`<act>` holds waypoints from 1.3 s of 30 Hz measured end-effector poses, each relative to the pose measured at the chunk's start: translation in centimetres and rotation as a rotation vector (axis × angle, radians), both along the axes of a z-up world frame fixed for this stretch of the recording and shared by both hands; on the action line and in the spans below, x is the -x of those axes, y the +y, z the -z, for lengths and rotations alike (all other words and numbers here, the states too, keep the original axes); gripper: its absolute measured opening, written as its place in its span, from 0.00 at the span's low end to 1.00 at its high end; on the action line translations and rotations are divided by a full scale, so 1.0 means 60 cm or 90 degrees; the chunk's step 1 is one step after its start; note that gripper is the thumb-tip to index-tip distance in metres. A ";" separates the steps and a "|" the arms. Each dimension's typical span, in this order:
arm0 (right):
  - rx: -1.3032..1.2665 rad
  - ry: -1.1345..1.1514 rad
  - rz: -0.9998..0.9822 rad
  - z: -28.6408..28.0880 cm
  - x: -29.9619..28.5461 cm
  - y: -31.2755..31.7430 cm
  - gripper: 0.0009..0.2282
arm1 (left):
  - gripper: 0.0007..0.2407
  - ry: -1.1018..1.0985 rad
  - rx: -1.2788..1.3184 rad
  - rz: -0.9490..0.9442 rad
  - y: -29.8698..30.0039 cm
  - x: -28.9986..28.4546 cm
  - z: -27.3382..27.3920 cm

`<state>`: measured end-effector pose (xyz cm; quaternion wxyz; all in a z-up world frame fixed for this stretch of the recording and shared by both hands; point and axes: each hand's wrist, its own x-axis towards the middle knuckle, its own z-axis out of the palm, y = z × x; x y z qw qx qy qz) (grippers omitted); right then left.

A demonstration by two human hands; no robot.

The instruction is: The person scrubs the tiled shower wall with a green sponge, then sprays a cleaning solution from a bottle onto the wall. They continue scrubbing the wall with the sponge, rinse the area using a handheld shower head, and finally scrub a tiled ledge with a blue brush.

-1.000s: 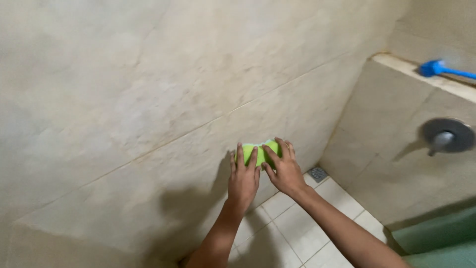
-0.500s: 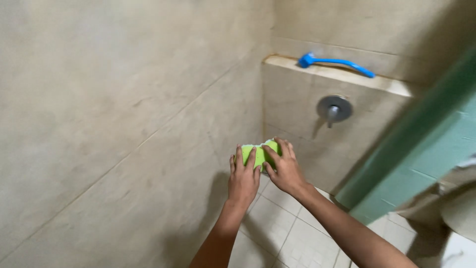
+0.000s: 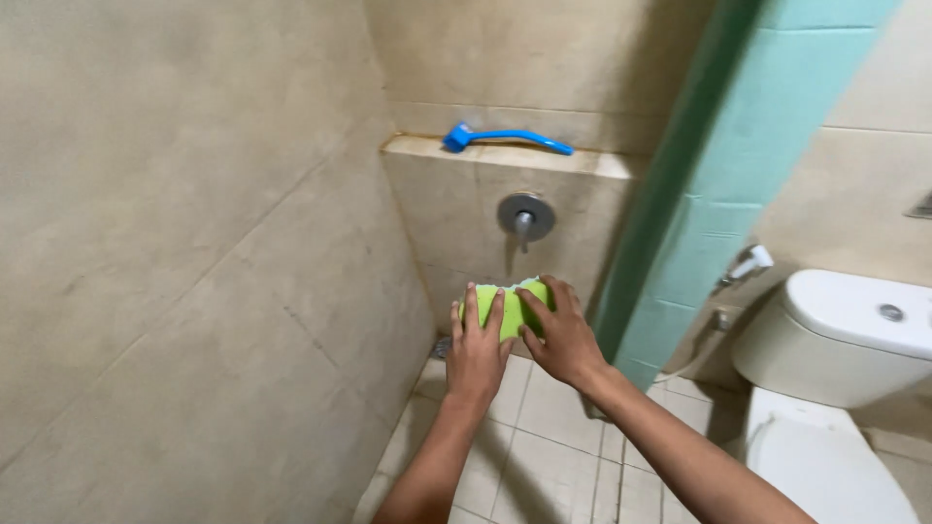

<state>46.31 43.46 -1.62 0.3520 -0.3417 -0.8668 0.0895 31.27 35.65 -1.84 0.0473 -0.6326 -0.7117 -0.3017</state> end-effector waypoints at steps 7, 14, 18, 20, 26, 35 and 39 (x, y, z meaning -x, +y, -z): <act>0.049 -0.059 0.088 -0.053 -0.129 0.005 0.35 | 0.33 0.013 -0.070 0.081 0.068 -0.111 0.008; 0.051 -0.078 0.231 -0.021 -0.224 0.031 0.33 | 0.32 -0.007 0.015 0.209 0.124 -0.189 -0.014; 0.075 -0.094 0.315 -0.029 -0.262 0.031 0.33 | 0.33 -0.007 -0.018 0.281 0.163 -0.228 0.018; 0.031 -0.096 0.333 -0.034 -0.285 0.040 0.33 | 0.34 -0.025 -0.006 0.317 0.180 -0.248 0.001; 0.090 -0.112 0.403 -0.026 -0.334 0.040 0.34 | 0.34 -0.039 0.003 0.385 0.221 -0.300 0.026; 0.157 -0.115 0.484 -0.022 -0.451 0.029 0.35 | 0.34 -0.051 0.104 0.462 0.236 -0.425 0.026; 0.105 -0.120 0.465 0.010 -0.544 0.046 0.34 | 0.32 -0.043 0.084 0.467 0.250 -0.506 0.053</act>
